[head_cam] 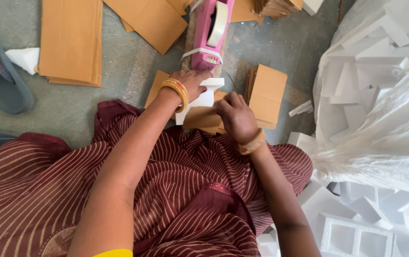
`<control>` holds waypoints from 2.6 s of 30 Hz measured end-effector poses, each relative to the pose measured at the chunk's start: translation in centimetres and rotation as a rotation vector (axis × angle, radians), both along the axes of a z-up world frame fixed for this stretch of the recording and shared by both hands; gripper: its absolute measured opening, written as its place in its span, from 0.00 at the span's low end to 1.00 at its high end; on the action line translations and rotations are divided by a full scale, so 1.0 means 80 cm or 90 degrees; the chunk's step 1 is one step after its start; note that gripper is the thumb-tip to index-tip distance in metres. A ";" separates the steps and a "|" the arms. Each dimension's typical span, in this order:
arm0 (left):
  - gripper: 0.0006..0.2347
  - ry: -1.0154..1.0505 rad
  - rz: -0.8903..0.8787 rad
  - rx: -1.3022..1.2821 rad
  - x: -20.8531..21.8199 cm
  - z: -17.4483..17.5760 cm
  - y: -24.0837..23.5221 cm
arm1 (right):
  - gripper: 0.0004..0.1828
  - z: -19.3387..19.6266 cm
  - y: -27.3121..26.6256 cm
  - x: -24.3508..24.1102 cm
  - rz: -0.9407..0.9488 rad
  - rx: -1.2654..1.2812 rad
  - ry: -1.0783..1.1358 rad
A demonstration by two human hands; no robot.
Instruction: The person folds small cardboard sheets by hand to create rectangular boxes and inserts white foam blocks into them at a gluing station.
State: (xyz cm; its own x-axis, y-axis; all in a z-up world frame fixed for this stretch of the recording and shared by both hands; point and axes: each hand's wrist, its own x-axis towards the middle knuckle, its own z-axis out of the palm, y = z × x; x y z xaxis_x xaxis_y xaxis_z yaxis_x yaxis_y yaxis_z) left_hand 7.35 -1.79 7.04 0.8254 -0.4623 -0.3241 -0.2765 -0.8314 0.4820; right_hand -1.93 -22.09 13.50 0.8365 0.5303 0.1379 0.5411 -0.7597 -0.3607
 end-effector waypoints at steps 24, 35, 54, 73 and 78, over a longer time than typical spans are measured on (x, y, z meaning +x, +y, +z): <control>0.18 -0.383 0.006 0.019 -0.031 -0.041 -0.004 | 0.62 -0.083 0.025 0.081 -0.094 0.198 0.049; 0.24 -0.321 -0.008 -0.059 -0.035 -0.017 0.008 | 0.56 -0.098 0.022 0.076 -0.091 0.168 0.002; 0.18 -0.432 0.034 -0.020 -0.061 -0.034 0.021 | 0.37 -0.094 0.045 0.052 -0.163 0.184 -0.003; 0.14 -0.363 0.025 -0.104 -0.060 -0.029 0.036 | 0.23 -0.084 0.024 0.055 -0.105 0.245 0.106; 0.11 -0.378 0.017 -0.124 -0.060 -0.035 0.041 | 0.27 -0.075 -0.016 0.095 -0.063 0.538 0.524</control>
State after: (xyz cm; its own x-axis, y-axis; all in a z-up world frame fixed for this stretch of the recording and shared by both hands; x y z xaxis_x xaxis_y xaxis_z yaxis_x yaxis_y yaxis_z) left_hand 2.51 1.48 4.27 0.8510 -0.4437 0.2809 -0.5239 -0.7542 0.3959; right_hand 5.63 -23.37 7.53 0.8695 0.4577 -0.1858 -0.1365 -0.1388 -0.9809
